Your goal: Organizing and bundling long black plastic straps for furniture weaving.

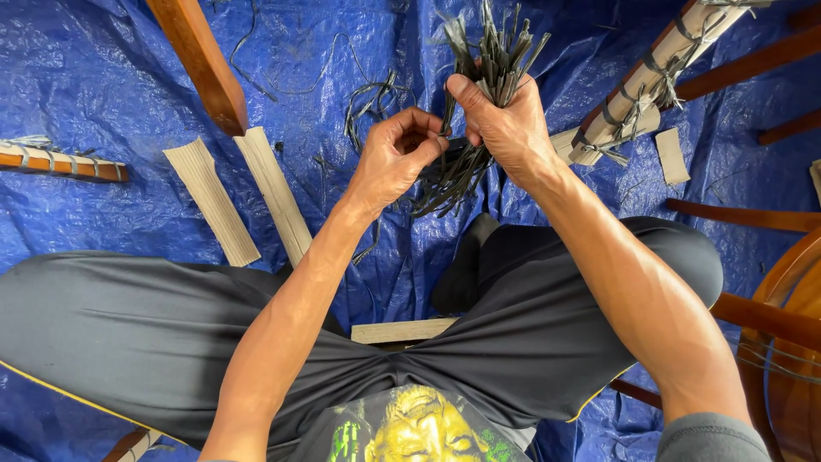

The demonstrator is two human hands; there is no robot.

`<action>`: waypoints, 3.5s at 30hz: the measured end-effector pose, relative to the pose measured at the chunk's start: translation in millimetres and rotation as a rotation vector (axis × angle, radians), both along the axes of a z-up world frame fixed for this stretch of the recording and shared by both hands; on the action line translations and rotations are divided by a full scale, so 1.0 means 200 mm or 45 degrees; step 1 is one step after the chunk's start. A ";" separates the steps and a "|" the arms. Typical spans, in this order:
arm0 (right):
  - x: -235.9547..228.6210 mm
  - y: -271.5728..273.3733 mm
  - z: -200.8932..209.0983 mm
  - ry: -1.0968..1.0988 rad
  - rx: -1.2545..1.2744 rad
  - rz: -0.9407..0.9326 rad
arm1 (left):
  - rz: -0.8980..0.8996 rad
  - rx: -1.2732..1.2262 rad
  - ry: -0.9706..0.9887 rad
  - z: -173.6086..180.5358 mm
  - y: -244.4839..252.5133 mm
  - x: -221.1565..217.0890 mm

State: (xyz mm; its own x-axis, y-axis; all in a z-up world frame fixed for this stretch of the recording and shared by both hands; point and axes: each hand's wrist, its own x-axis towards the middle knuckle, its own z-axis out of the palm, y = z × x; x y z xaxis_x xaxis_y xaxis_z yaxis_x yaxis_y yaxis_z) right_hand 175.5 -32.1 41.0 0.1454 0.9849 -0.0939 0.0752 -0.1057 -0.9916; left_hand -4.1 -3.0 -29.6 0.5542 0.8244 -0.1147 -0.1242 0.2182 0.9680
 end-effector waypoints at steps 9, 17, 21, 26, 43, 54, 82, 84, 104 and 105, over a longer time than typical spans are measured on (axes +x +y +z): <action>0.01 0.01 -0.02 -0.013 0.002 0.038 | -0.040 -0.057 -0.216 0.01 -0.01 -0.01; 0.00 0.00 -0.01 -0.107 -0.019 0.064 | -0.077 -0.347 -0.383 0.07 -0.02 -0.02; 0.00 -0.01 -0.05 -0.211 -0.012 0.074 | 0.003 -0.182 -0.215 0.05 -0.02 -0.02; -0.01 -0.02 -0.03 -0.227 0.050 0.148 | 0.191 -0.190 -0.287 0.09 0.00 -0.02; -0.01 -0.04 -0.03 -0.139 0.033 0.188 | 0.303 -0.133 -0.402 0.14 0.00 0.06; 0.08 -0.08 -0.08 -0.103 0.101 -0.078 | 0.126 0.482 -0.272 0.12 0.04 0.10; 0.20 -0.10 -0.03 0.056 0.204 -0.278 | 0.298 0.150 0.580 -0.70 0.04 -0.24; 0.18 -0.09 -0.04 0.074 0.114 -0.255 | 0.375 0.174 0.448 -0.41 0.10 -0.25; 0.08 -0.05 -0.08 0.571 -0.359 -0.148 | -0.233 0.222 0.044 0.19 -0.12 -0.15; 0.11 -0.05 -0.11 0.560 -0.276 -0.187 | -0.277 0.207 0.096 0.18 -0.13 -0.15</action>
State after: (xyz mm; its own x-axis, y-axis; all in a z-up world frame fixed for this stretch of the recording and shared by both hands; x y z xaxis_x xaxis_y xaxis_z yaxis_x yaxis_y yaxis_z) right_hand 197.9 -42.2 19.7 0.1820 0.9081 -0.3772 -0.3752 -0.2904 -0.8803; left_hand -33.5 -28.2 7.1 0.7149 0.6982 -0.0388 -0.0175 0.0733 0.9972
